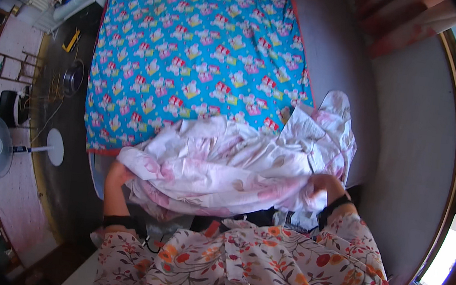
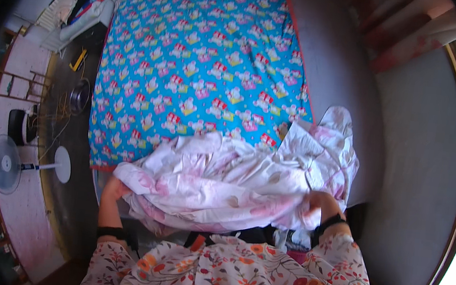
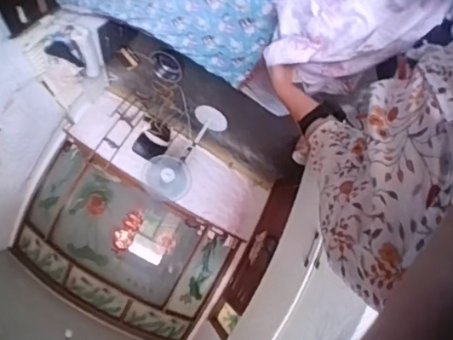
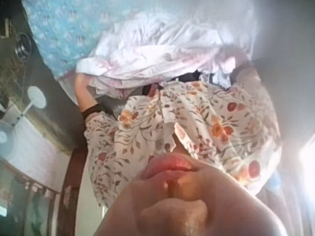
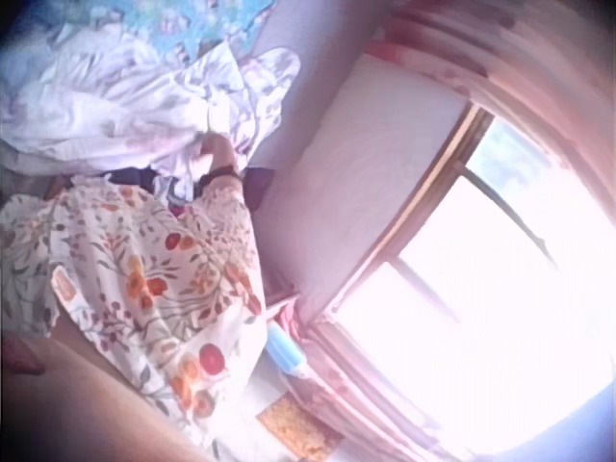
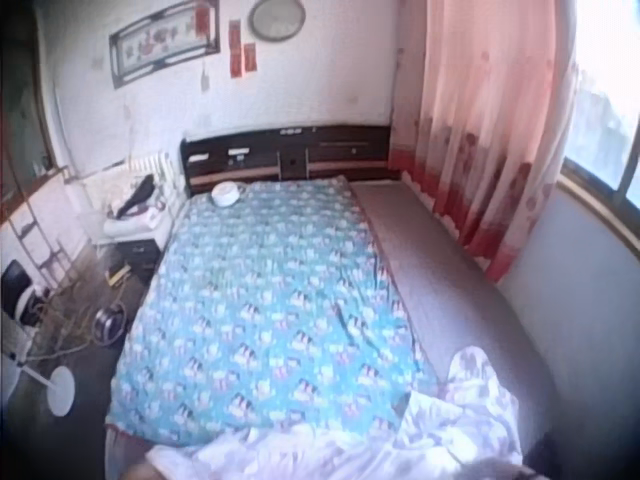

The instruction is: The person brushes a mattress with a pink brush, then unfolds and spreads a floral duvet cover over the bed. They smooth and adjust the duvet cover across the mattress surface.

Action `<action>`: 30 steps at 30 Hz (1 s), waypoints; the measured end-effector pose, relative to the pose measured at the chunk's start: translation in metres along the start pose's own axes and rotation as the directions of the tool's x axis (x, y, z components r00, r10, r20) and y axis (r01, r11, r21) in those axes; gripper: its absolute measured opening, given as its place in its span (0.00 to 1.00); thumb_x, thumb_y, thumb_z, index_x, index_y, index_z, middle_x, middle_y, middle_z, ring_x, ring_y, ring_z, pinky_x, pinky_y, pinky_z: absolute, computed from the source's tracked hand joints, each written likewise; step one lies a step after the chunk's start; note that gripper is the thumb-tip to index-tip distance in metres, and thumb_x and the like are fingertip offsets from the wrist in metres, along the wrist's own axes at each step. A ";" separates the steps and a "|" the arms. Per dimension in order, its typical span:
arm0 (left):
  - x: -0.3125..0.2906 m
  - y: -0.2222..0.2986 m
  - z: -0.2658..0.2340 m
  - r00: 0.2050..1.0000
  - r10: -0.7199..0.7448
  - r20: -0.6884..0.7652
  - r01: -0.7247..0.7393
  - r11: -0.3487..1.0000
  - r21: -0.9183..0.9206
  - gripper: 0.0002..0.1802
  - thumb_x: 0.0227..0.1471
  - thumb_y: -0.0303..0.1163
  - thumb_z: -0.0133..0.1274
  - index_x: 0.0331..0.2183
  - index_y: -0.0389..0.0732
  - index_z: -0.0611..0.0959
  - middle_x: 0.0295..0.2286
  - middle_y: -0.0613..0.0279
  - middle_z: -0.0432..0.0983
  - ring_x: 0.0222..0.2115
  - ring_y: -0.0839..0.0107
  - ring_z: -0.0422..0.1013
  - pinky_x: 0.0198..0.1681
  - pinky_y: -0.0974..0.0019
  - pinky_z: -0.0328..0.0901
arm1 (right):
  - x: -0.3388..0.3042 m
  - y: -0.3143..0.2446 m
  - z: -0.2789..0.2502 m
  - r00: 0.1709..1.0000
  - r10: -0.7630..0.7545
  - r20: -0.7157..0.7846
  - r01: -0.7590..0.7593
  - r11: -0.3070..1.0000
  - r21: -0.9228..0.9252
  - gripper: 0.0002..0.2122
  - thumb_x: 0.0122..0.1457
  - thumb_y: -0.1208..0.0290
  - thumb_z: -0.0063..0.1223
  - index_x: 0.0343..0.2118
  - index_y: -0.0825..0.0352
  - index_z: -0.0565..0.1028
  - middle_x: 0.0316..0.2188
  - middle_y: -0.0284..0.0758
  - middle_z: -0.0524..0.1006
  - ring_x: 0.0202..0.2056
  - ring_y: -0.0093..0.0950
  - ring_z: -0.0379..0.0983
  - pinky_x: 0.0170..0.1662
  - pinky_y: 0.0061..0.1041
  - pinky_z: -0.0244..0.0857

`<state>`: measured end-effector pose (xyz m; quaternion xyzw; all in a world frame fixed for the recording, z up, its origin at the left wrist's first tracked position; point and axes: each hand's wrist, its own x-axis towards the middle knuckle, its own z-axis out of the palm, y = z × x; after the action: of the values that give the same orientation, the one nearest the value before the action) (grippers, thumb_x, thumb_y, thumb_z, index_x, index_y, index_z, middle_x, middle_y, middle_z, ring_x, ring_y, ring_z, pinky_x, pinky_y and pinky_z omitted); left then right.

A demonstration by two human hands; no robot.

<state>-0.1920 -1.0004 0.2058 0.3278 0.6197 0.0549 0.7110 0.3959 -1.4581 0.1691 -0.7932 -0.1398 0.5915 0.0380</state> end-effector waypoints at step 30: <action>0.132 -0.117 0.016 0.558 0.178 -0.811 0.558 0.643 0.525 0.33 0.41 0.37 0.61 0.50 0.38 0.73 0.46 0.50 0.71 0.49 0.54 0.66 0.51 0.55 0.63 | 0.024 -0.070 0.254 0.819 -0.565 0.102 0.564 0.759 -0.327 0.26 0.46 0.61 0.61 0.48 0.67 0.72 0.47 0.48 0.72 0.47 0.43 0.70 0.51 0.37 0.64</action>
<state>-0.1858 -1.0335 0.0322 0.4451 0.8709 -0.1449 0.1497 0.1482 -1.4118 0.0873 -0.7091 -0.4724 0.5180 0.0759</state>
